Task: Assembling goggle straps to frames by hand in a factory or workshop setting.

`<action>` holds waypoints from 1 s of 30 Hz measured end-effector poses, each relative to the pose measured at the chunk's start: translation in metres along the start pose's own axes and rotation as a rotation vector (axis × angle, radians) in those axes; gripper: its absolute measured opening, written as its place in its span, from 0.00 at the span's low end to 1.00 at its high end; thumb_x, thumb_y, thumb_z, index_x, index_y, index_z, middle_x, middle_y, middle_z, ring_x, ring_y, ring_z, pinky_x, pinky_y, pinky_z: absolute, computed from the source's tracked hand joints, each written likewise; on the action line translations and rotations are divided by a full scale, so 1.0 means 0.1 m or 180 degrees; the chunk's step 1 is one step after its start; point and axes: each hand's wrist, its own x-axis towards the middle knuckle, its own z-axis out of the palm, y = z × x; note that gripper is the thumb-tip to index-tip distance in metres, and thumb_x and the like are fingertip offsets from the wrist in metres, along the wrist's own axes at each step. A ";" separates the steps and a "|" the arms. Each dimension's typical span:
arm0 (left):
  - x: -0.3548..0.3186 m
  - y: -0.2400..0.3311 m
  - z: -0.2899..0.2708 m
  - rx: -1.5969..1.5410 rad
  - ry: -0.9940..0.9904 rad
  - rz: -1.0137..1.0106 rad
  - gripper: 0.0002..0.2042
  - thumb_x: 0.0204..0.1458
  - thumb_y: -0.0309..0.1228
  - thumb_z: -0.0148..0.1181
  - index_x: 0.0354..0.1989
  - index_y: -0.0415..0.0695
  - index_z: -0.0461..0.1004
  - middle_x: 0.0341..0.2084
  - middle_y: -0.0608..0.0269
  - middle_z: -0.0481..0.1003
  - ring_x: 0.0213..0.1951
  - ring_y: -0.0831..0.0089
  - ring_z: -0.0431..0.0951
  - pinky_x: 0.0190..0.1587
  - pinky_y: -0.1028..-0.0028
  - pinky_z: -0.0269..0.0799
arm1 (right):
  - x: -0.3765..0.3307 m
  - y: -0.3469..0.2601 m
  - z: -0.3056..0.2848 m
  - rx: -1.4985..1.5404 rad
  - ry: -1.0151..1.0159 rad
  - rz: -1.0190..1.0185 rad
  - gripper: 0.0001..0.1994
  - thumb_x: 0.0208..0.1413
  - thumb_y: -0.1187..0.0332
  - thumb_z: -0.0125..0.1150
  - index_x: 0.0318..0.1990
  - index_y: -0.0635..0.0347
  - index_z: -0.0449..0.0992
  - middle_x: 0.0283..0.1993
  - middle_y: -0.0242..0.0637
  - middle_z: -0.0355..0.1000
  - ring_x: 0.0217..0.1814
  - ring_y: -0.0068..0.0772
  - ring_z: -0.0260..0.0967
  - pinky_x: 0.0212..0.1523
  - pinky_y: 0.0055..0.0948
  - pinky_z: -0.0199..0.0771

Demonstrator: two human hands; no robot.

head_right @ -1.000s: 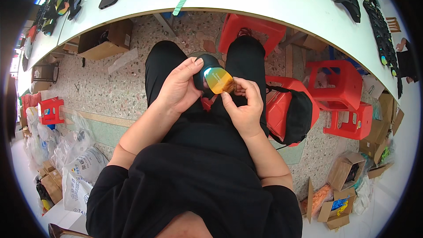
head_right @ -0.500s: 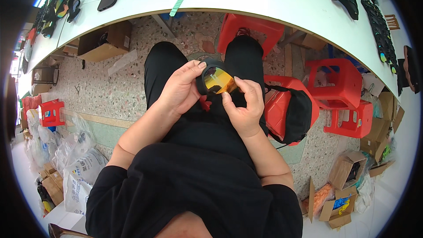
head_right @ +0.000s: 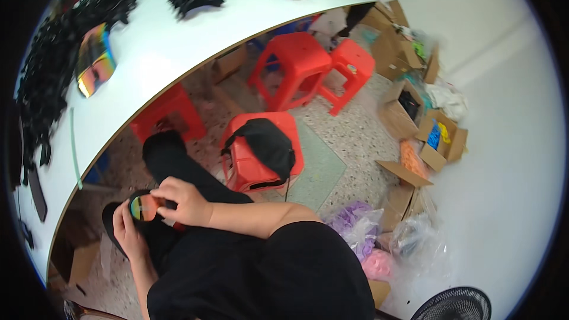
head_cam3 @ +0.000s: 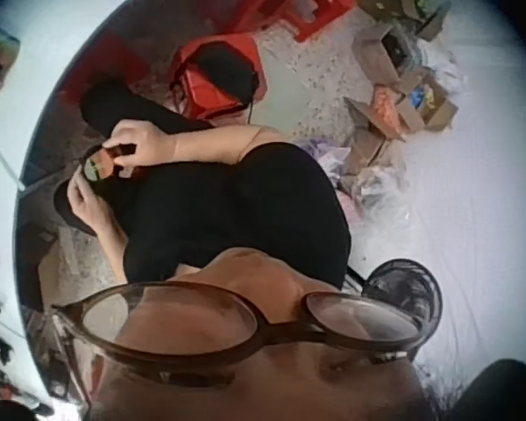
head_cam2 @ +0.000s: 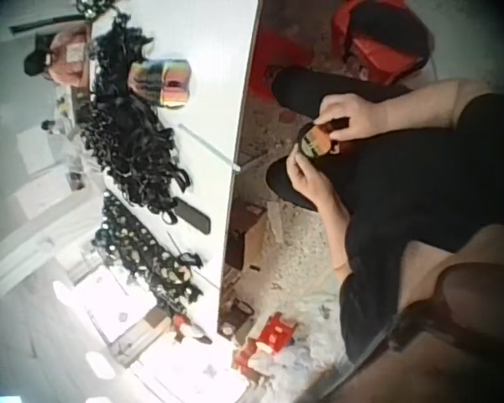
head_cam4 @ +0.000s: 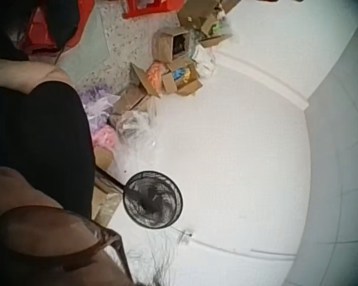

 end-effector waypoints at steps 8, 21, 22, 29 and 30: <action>-0.03 0.00 -0.06 -0.0505 -0.0400 -0.0194 0.15 0.65 0.25 0.47 0.57 0.34 0.71 0.54 0.55 0.73 0.55 0.69 0.72 0.61 0.71 0.63 | 0.03 -0.03 -0.04 0.0223 -0.0025 0.0351 0.21 0.43 0.75 0.70 0.49 0.61 0.77 0.41 0.41 0.71 0.43 0.40 0.73 0.46 0.32 0.75; -0.12 0.31 -0.16 -0.1228 -0.0697 -0.0948 0.28 0.47 0.24 0.69 0.58 0.38 0.65 0.49 0.62 0.70 0.54 0.72 0.71 0.60 0.71 0.65 | -0.01 -0.07 -0.02 0.0439 -0.0410 0.0326 0.20 0.43 0.75 0.70 0.47 0.62 0.77 0.40 0.40 0.71 0.41 0.37 0.73 0.42 0.30 0.75; -0.10 0.36 -0.16 -0.1017 -0.0806 -0.0986 0.30 0.45 0.24 0.70 0.58 0.37 0.65 0.50 0.62 0.70 0.54 0.72 0.72 0.59 0.72 0.66 | -0.02 -0.08 -0.02 0.0411 -0.0398 0.0315 0.18 0.43 0.74 0.69 0.46 0.61 0.77 0.39 0.39 0.70 0.39 0.36 0.73 0.40 0.30 0.75; -0.02 0.44 -0.17 0.0254 -0.1242 -0.0644 0.39 0.37 0.35 0.78 0.60 0.37 0.67 0.50 0.61 0.72 0.50 0.72 0.74 0.56 0.74 0.68 | -0.06 -0.09 0.05 0.0468 -0.0373 0.0423 0.17 0.43 0.73 0.69 0.44 0.61 0.77 0.38 0.39 0.69 0.35 0.34 0.72 0.36 0.29 0.74; -0.02 0.42 -0.19 0.0232 -0.1218 -0.0627 0.40 0.36 0.38 0.79 0.60 0.37 0.67 0.50 0.60 0.73 0.51 0.72 0.73 0.56 0.74 0.68 | -0.05 -0.09 0.06 0.0388 -0.0387 0.0324 0.17 0.43 0.73 0.70 0.43 0.61 0.77 0.38 0.38 0.69 0.35 0.34 0.72 0.36 0.29 0.74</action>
